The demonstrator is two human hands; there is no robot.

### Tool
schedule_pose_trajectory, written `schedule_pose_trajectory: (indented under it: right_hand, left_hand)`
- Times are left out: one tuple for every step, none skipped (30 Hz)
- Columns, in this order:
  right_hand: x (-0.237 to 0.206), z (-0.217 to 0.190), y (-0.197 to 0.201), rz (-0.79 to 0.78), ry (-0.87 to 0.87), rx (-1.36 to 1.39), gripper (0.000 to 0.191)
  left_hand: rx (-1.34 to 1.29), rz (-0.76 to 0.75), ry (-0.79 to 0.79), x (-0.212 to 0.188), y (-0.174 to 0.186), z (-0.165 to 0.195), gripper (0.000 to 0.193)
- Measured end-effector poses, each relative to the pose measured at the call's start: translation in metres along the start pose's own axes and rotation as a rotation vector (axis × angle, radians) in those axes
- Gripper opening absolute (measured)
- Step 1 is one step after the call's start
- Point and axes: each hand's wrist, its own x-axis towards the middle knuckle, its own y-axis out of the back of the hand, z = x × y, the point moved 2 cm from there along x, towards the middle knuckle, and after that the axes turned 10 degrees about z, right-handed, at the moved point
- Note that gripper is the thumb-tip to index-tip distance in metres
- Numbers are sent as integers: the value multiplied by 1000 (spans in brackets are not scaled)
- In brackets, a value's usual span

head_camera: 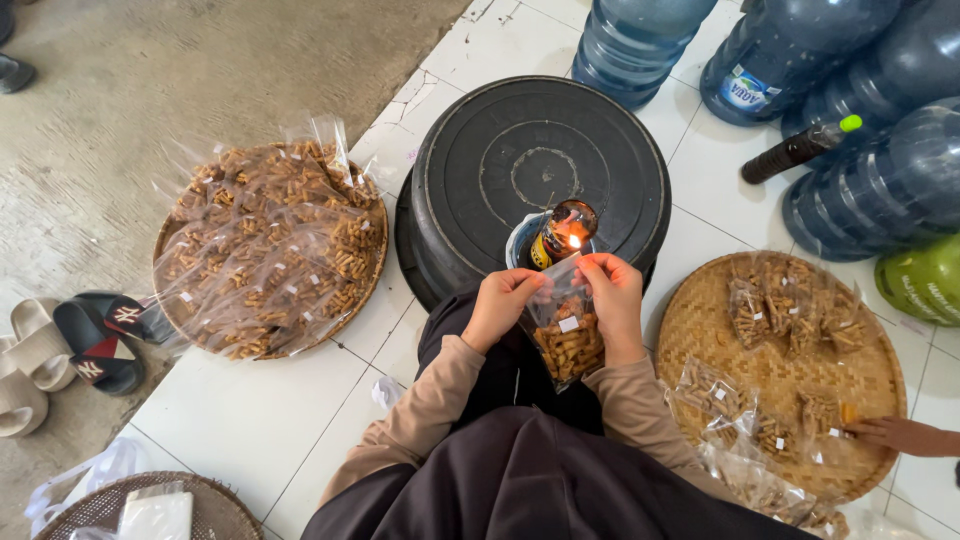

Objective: The person sits on the floor and seals filled plastic bags of snack sticks by melting the open ends over a small candle flame, pressing the softened plastic closed. They handle bags one at a time from woven trays and at the end refill the candle's fuel from a bottle.

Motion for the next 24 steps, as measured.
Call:
schedule_pose_trajectory:
  right_hand:
    - [0,0,-1,5,4,1,13]
    - [1,0,-1,9,10,2,13]
    - [1,0,-2,14,16,4,13]
    - [1,0,-2,16,18,-12,13]
    - [1,0,-1,18,22,-26,14]
    - [1,-1,-2,22,26,-41,14]
    - [1,-1,-2,25,28,-41,14]
    - [1,-1,-3,30,29,-41,14]
    - [1,-1,-4,36,32,-40,14]
    - [1,-1,-4,35,34,-35,14]
    - [0,-1,-5,36,35,-30,14]
    - [0,-1,-5,37,37,-26,14]
    - [0,-1,-6,39,37,-29,14]
    - [0,-1,-7,40,37,-32,14]
    - [-1,-2,-7,40,36,-35,13]
    - [-1,-2,-8,44,35,-30,13]
    - [0,-3,-9,46,35,-24,13]
    - [0,-3,-9,47,33,-18,13]
    - [-1,-3,-9,48,39,-18,13]
    - [-1,-3,-9,47,44,-18,13]
    - [-1,-3,-9,43,48,-19,13]
    - [-1,-3,-9,47,53,-23,13]
    - [0,-3,-8,49,59,-27,12]
    - [0,-4,-8,51,64,-32,12]
  left_hand:
    - [17,7,-2,1,1,1,24]
    - [33,13,-5,2,2,2,24]
    - [50,18,-9,2,3,2,24]
    - [76,30,-16,3,4,2,24]
    - [103,41,-24,4,6,2,24]
    - [130,50,-32,5,6,2,24]
    - [127,49,-35,6,7,2,24]
    - [123,47,-37,6,8,1,24]
    - [120,43,-41,7,8,1,24]
    - [121,47,-41,7,9,1,24]
    - [122,49,-40,7,10,0,24]
    - [122,51,-39,7,10,-1,24]
    - [118,51,-33,7,11,-1,24]
    - [115,51,-27,7,12,0,23]
    - [110,52,-22,6,12,0,23]
    - [143,67,-11,6,13,0,23]
    - [176,82,-1,6,14,1,22]
    - [208,100,9,6,14,1,22]
    - [180,97,-6,7,14,1,22]
    - [151,97,-20,7,13,2,22]
    - [121,98,-34,7,13,2,22]
    - [114,96,-45,7,12,1,22]
    - [107,95,-56,7,12,1,23]
    - [101,95,-68,7,11,1,23]
